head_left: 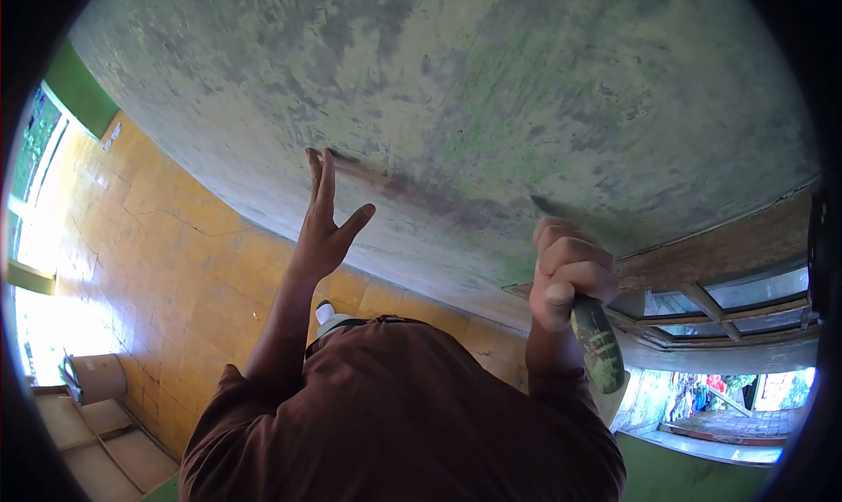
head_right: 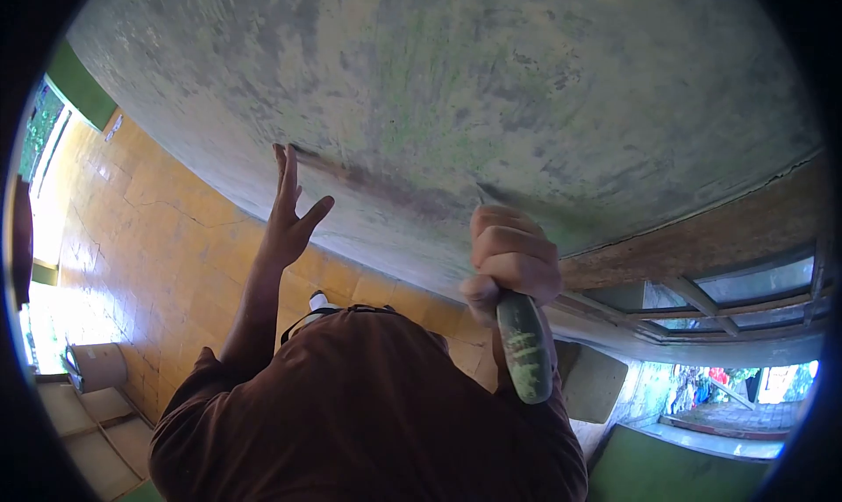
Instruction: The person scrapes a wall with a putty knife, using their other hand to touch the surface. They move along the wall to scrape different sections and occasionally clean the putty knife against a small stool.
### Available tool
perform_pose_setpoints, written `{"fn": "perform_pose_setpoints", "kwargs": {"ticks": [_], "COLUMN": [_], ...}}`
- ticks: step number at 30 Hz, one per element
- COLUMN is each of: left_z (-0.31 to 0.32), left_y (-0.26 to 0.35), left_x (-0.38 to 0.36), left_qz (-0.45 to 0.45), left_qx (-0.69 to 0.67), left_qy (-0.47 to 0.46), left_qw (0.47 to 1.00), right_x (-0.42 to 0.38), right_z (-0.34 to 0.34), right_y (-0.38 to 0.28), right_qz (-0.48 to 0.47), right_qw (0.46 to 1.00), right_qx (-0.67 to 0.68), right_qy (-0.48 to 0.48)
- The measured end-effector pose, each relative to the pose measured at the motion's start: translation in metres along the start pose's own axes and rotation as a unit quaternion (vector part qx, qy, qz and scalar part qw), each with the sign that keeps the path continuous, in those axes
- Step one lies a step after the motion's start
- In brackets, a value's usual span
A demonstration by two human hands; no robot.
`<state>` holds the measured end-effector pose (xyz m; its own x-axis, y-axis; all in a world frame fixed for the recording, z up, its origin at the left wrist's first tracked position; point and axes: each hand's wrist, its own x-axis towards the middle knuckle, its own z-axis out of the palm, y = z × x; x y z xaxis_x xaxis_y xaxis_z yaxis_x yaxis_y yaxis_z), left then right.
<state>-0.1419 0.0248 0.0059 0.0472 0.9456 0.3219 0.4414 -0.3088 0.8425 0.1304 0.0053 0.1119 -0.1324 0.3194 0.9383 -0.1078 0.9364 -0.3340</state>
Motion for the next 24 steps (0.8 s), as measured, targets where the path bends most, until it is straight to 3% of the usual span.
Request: {"fn": "perform_pose_setpoints", "kwargs": {"ticks": [5,10,12,13,17,22,24], "left_z": [-0.003,-0.001,-0.003,-0.003,-0.002,-0.005,-0.003], "left_y": [-0.001,-0.001,-0.001,-0.001,-0.001,0.001,0.001], "left_x": [0.002,0.002,0.004,0.004,0.001,0.002,0.001], "left_qz": [-0.004,-0.001,-0.005,-0.003,-0.002,-0.013,-0.006], "left_qx": [-0.005,-0.005,0.0,0.0,-0.002,-0.005,-0.01], "left_qy": [-0.003,-0.002,-0.001,-0.003,-0.004,-0.008,-0.012], "left_qw": [1.0,1.0,1.0,1.0,1.0,1.0,1.0], "right_x": [-0.001,-0.007,-0.008,-0.004,-0.007,-0.002,-0.006], "right_z": [0.011,0.004,0.006,-0.002,-0.005,-0.006,-0.01], "right_y": [-0.028,-0.012,-0.028,-0.028,-0.007,-0.02,0.0], "right_qz": [-0.062,0.0,-0.053,-0.079,0.006,-0.071,0.008], "right_qw": [0.998,0.998,0.998,0.996,0.999,0.996,1.0], "right_qx": [-0.025,-0.065,-0.011,0.023,-0.035,0.029,0.027], "right_qy": [-0.002,0.016,0.02,-0.028,0.007,-0.035,-0.007]}}
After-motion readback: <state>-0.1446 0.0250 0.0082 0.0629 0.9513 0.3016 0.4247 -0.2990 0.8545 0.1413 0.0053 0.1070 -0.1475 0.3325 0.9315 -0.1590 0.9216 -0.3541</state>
